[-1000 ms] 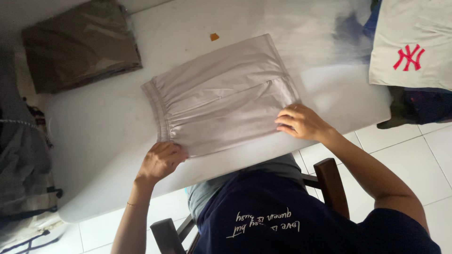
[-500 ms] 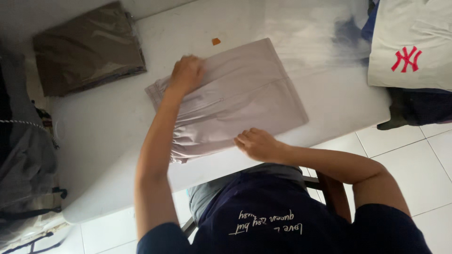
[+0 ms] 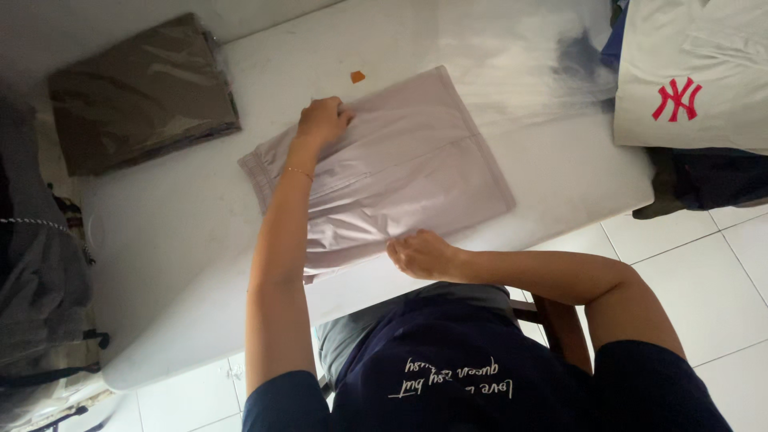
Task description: The person folds a pair of shorts on a table and then places them into a clear plastic bag, smoothing it out by hand.
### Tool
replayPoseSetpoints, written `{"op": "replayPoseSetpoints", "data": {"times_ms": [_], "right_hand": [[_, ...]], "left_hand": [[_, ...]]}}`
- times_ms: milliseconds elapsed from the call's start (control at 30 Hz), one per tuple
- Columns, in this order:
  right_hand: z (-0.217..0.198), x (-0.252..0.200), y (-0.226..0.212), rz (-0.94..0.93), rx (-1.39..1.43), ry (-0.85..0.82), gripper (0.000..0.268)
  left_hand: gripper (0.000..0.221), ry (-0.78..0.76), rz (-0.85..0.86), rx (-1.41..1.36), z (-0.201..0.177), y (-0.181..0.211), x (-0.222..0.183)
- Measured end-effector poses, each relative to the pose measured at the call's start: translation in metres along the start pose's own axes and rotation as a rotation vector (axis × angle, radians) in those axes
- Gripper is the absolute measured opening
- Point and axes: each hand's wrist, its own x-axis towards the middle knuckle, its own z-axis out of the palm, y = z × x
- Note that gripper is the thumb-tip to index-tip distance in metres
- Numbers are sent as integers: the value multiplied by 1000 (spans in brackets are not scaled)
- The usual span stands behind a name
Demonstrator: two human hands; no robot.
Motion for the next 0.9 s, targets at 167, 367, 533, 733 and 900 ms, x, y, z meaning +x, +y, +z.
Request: {"op": "replayPoseSetpoints", "data": {"times_ms": [167, 367, 533, 733, 900], "right_hand": [[-35, -19, 22, 83, 72, 5, 16], [-86, -40, 76, 457, 270, 77, 17], [-87, -37, 102, 725, 755, 256, 21], [-99, -11, 87, 855, 806, 116, 77], [-90, -14, 101, 655, 427, 273, 46]], "left_hand": [[39, 17, -13, -100, -26, -12, -19], [40, 3, -101, -197, -41, -58, -80], [43, 50, -284, -517, -7, -80, -134], [65, 58, -263, -709, -37, -36, -162], [36, 1, -114, -593, -50, -54, -159]]}}
